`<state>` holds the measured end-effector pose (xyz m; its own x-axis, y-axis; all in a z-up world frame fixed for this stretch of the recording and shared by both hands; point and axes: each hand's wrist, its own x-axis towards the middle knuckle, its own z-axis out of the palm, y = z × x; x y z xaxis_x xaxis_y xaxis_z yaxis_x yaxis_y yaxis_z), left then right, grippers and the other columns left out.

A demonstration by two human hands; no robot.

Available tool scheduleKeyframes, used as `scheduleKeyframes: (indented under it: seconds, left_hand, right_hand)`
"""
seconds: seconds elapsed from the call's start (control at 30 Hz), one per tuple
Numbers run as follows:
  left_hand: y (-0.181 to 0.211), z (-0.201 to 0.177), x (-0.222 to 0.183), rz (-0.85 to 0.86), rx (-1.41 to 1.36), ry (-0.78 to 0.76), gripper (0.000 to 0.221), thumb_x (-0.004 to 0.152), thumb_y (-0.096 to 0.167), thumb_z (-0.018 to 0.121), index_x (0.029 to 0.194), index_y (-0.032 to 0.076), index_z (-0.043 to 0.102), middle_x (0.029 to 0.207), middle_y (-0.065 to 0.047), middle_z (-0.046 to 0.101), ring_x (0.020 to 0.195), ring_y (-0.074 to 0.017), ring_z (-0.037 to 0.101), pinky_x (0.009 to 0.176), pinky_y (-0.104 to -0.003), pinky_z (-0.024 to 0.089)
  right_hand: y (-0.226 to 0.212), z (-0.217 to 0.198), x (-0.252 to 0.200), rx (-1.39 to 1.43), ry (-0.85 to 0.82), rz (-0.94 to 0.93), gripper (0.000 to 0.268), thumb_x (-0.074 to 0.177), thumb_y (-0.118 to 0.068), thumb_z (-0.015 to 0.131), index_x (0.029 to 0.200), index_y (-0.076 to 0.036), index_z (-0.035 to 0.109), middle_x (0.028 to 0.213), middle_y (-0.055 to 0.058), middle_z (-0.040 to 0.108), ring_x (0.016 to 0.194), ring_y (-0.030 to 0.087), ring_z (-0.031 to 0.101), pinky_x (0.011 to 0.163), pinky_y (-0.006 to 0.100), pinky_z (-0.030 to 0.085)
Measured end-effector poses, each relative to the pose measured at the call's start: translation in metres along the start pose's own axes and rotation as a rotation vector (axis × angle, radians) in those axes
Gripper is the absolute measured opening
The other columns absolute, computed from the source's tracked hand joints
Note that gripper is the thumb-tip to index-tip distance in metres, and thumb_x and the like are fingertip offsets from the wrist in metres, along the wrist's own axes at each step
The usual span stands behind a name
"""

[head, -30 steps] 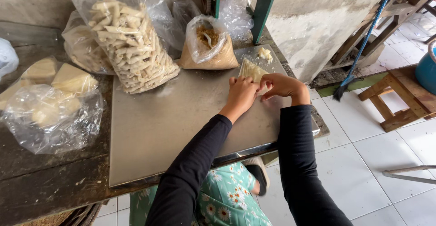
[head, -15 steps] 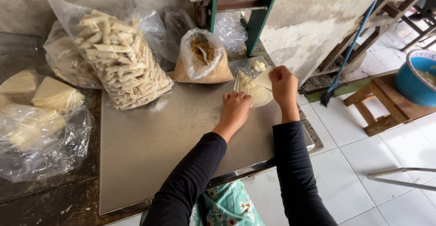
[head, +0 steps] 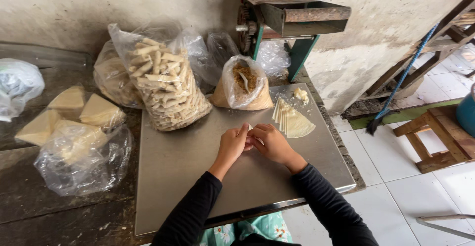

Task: The person repeatedly folds triangular dumpling wrappers, scoops a granular filling from a plastic bag with a small spoon, places it in the wrapper, and folds the edges to seal each dumpling. Finished dumplings are stacked on the metal table.

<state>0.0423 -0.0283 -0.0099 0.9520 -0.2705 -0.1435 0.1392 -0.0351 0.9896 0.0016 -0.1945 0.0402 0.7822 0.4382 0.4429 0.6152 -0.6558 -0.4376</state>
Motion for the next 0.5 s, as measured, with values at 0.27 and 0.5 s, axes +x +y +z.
scheduleKeyframes:
  seconds: [0.27,0.5]
  left_hand:
    - [0.004,-0.019,-0.018,0.121,0.304,0.017,0.022,0.094,0.013,0.062,0.103,-0.006,0.07,0.073,-0.01,0.073,0.059,-0.015,0.072,0.057,-0.029,0.056]
    - [-0.025,-0.009,-0.005,0.085,-0.154,-0.08,0.034,0.098,0.012,0.058,0.128,-0.003,0.058,0.102,-0.01,0.071,0.083,-0.0103,0.071,0.075,-0.026,0.063]
  right_hand:
    - [-0.014,-0.047,0.049,-0.125,0.562,0.155,0.013,0.097,-0.009,0.077,0.1,-0.004,0.065,0.096,0.01,0.064,0.086,0.026,0.06,0.078,0.038,0.048]
    - [-0.003,-0.053,0.106,-0.503,0.275,0.111,0.025,0.082,-0.026,0.083,0.097,-0.009,0.071,0.097,0.011,0.061,0.095,0.032,0.058,0.084,0.044,0.042]
